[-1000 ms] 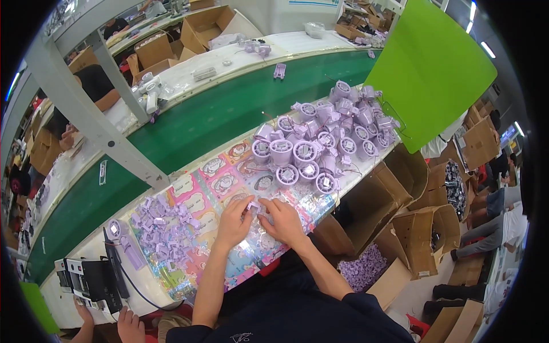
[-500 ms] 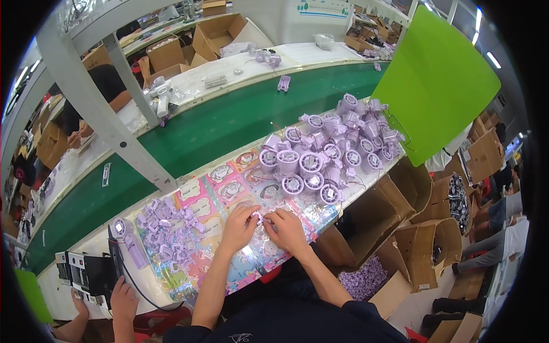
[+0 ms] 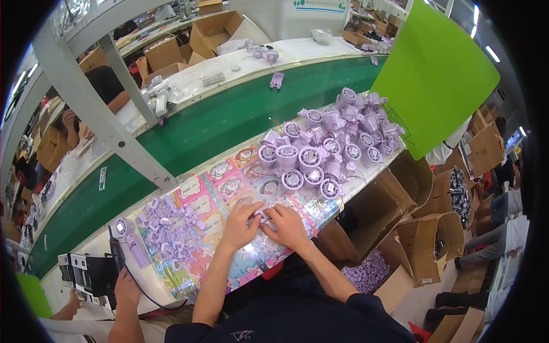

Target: The person assembles small purple plastic bubble wand toys by snapping their components together by hand.

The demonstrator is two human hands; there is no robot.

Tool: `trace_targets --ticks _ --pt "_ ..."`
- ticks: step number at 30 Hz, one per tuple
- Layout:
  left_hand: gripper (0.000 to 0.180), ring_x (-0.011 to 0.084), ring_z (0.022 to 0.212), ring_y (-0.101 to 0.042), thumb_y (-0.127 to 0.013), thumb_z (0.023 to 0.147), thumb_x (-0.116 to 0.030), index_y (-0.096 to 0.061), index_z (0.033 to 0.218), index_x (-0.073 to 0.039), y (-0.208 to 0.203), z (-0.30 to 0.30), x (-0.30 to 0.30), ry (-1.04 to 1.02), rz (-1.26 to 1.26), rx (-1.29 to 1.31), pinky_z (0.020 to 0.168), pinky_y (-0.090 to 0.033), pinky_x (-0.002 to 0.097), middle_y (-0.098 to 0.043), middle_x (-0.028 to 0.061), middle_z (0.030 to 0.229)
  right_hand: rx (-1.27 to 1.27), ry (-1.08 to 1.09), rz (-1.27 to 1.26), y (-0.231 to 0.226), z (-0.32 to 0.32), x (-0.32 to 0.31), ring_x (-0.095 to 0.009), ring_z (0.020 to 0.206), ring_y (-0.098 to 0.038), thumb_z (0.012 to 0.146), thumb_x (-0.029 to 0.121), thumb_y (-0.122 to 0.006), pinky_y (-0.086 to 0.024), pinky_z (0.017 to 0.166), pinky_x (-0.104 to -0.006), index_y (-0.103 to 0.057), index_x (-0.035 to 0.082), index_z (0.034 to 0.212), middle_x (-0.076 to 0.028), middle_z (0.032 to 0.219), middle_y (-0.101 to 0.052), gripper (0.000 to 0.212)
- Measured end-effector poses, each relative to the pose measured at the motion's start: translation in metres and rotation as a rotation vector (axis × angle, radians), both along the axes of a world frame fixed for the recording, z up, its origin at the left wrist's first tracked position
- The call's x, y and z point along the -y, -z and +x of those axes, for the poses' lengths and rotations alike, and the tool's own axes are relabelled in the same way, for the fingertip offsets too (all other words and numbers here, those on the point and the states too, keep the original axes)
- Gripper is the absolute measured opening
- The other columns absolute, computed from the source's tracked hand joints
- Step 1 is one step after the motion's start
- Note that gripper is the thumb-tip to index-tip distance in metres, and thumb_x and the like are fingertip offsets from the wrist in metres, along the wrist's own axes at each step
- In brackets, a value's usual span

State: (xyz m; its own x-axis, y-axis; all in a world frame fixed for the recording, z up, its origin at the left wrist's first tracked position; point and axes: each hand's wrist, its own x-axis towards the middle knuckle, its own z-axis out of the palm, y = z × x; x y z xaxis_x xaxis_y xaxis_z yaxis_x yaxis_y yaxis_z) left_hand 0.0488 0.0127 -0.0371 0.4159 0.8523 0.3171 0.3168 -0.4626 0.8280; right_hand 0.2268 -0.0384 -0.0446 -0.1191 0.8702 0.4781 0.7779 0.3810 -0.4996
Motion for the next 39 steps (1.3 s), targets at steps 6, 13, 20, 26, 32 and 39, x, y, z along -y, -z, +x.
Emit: trace_targets --ticks 6,13,20,26,32,39 --pt "0.028 0.0319 0.087 -0.061 -0.066 0.088 -0.003 -0.071 0.115 -0.001 0.002 0.003 -0.001 0.012 0.062 -0.012 0.080 -0.049 0.0408 -0.066 0.0143 0.094 0.006 0.005 -0.002 0.007 0.002 -0.002 -0.032 0.079 -0.063 0.083 0.018 -0.076 -0.050 0.070 -0.0429 -0.068 0.007 0.102 -0.010 0.088 -0.061 0.024" --pt "0.018 0.0338 0.087 -0.064 -0.068 0.089 -0.003 -0.071 0.106 0.000 0.007 0.001 -0.005 -0.057 0.133 -0.030 0.072 -0.052 0.0403 -0.065 0.0145 0.094 -0.038 -0.001 -0.020 0.006 0.000 -0.003 -0.030 0.078 -0.064 0.084 0.016 -0.075 -0.050 0.069 -0.0426 -0.068 0.007 0.098 -0.009 0.085 -0.061 0.019" --pt "0.019 0.0288 0.083 -0.068 -0.069 0.088 -0.001 -0.071 0.107 -0.001 0.019 -0.002 -0.006 -0.215 0.040 0.127 0.072 -0.056 0.0363 -0.070 0.0140 0.096 -0.058 0.040 -0.038 0.011 0.002 0.000 -0.031 0.078 -0.064 0.083 0.010 -0.074 -0.051 0.070 -0.0427 -0.071 0.007 0.096 -0.009 0.084 -0.063 0.014" --pt "0.018 0.0303 0.085 -0.066 -0.070 0.087 -0.005 -0.072 0.105 -0.003 0.020 -0.004 -0.004 -0.177 0.108 0.058 0.072 -0.055 0.0385 -0.068 0.0129 0.097 -0.078 0.022 -0.039 0.009 -0.001 -0.002 -0.031 0.075 -0.063 0.083 0.009 -0.075 -0.050 0.069 -0.0418 -0.071 0.007 0.096 -0.008 0.081 -0.062 0.014" --pt "0.016 0.0348 0.092 -0.064 -0.071 0.086 -0.007 -0.072 0.101 -0.004 0.020 -0.004 -0.006 -0.138 0.148 -0.030 0.081 -0.051 0.0436 -0.066 0.0131 0.093 -0.078 0.030 -0.033 0.009 -0.001 -0.003 -0.031 0.074 -0.063 0.083 0.009 -0.075 -0.050 0.067 -0.0419 -0.071 0.007 0.096 -0.009 0.080 -0.062 0.013" --pt "0.018 0.0345 0.093 -0.064 -0.070 0.086 -0.006 -0.071 0.103 -0.004 0.020 -0.003 -0.006 -0.140 0.150 -0.036 0.081 -0.051 0.0432 -0.066 0.0132 0.094 -0.090 0.041 -0.060 0.009 -0.001 -0.002 -0.030 0.074 -0.063 0.083 0.008 -0.074 -0.050 0.068 -0.0420 -0.071 0.007 0.094 -0.009 0.080 -0.062 0.012"
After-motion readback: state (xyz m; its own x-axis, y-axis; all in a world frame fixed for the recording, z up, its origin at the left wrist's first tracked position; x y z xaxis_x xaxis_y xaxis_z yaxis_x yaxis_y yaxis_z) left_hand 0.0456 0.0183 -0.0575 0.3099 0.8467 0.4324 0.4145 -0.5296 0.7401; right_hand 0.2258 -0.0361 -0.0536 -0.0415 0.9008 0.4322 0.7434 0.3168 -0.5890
